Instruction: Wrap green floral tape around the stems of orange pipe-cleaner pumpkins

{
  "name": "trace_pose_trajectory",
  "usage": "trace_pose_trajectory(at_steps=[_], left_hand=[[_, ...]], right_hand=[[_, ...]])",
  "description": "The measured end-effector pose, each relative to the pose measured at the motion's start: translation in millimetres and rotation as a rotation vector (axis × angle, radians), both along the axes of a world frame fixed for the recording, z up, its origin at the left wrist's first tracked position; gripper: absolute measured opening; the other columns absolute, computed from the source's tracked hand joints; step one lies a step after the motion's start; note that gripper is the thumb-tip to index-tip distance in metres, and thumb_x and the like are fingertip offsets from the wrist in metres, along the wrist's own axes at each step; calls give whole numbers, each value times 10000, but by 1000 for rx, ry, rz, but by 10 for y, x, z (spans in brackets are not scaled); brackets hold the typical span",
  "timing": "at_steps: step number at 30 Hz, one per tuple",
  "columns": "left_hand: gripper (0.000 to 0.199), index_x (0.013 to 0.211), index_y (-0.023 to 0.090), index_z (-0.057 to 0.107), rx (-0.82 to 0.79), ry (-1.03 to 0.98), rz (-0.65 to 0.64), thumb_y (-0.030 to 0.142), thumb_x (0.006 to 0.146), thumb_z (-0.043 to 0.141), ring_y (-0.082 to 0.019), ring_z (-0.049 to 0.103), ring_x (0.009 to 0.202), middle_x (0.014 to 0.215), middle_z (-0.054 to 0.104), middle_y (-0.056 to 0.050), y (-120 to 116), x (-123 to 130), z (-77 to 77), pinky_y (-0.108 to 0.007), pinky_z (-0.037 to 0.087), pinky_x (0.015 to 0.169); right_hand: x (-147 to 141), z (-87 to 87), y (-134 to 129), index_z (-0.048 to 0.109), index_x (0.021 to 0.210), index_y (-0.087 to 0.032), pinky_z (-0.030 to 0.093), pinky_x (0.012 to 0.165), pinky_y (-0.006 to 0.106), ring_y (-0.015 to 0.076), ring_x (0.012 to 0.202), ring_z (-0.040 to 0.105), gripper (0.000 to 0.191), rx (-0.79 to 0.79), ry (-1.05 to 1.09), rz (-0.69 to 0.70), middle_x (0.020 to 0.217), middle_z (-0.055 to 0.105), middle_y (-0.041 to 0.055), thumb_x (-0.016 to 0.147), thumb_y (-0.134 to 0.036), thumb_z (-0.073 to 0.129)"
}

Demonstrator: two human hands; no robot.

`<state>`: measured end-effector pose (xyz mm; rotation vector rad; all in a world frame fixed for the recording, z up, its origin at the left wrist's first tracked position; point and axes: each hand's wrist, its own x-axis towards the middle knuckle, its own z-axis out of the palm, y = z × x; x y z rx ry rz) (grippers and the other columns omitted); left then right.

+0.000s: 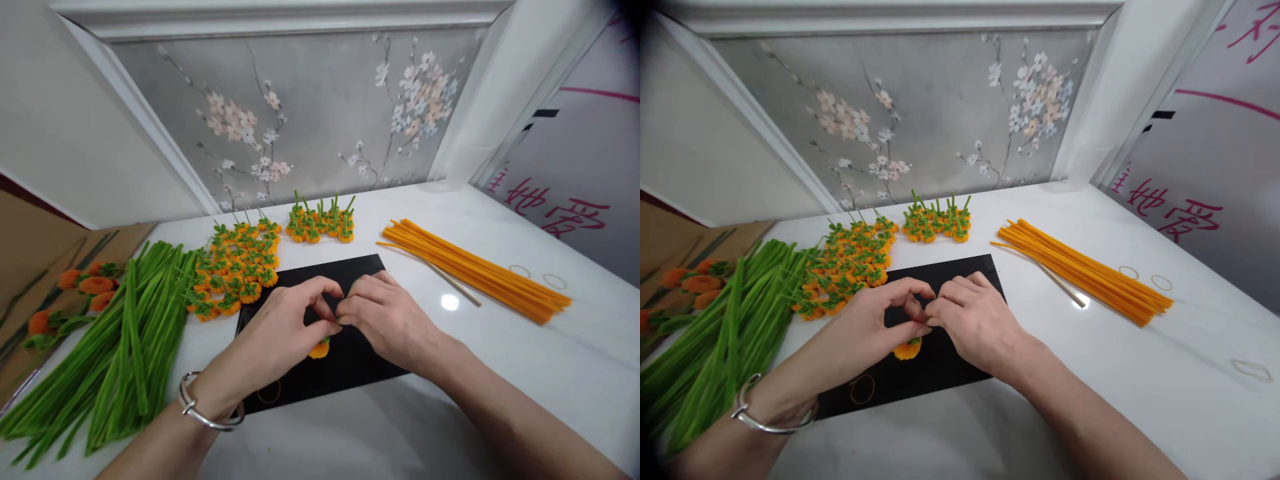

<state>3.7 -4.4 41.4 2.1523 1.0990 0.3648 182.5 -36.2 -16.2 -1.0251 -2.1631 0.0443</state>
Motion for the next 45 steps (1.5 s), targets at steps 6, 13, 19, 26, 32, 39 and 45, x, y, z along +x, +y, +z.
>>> trace_pose_trajectory(at_steps=[6,13,19,26,32,39,45], left_hand=[[305,1072,254,548,-113,-60,-9,175,779,581,-140,620,721,760,678,47,6,-18,-10,-251,464,684],[245,992,188,533,-439,-199,-85,147,758,593,-126,588,718,773,624,10,74,-35,28,-244,471,655],[250,1001,180,529,-576,-217,-112,201,766,610,-122,591,706,783,617,10,120,-50,-14,-246,470,638],[278,1004,239,587,-140,-59,-12,215,735,654,-139,615,748,818,665,35,3,-3,-6,-257,466,684],[242,1008,248,584,-97,-47,-10,169,779,595,-123,608,697,744,673,53,1,-9,-4,-242,443,659],[234,1011,224,559,-236,-82,-50,165,787,596,-124,584,715,762,653,34,31,-27,20,-245,440,672],[249,1014,186,530,-446,-193,-84,171,779,613,-112,545,693,763,610,12,97,-40,11,-239,443,655]], right_hand=[[13,23,-3,639,769,-175,323,662,308,134,679,526,270,8,40,4,740,620,32,939,-154,430],[59,86,-19,636,785,-196,345,680,287,125,732,541,260,-71,75,106,802,633,16,932,-129,432],[66,89,-25,634,794,-188,347,677,290,132,740,528,256,-109,58,117,821,632,28,916,-98,428],[65,69,-16,637,793,-175,359,701,309,148,740,530,264,-103,19,72,786,613,42,933,-129,418],[48,66,-17,612,796,-177,355,702,299,141,741,527,243,-82,28,57,815,620,38,929,-110,420],[48,67,-14,609,766,-175,344,680,293,134,718,516,270,-61,65,76,780,620,28,940,-126,409],[53,70,-11,607,800,-176,350,692,290,136,758,530,252,-66,76,105,816,632,32,941,-122,405]])
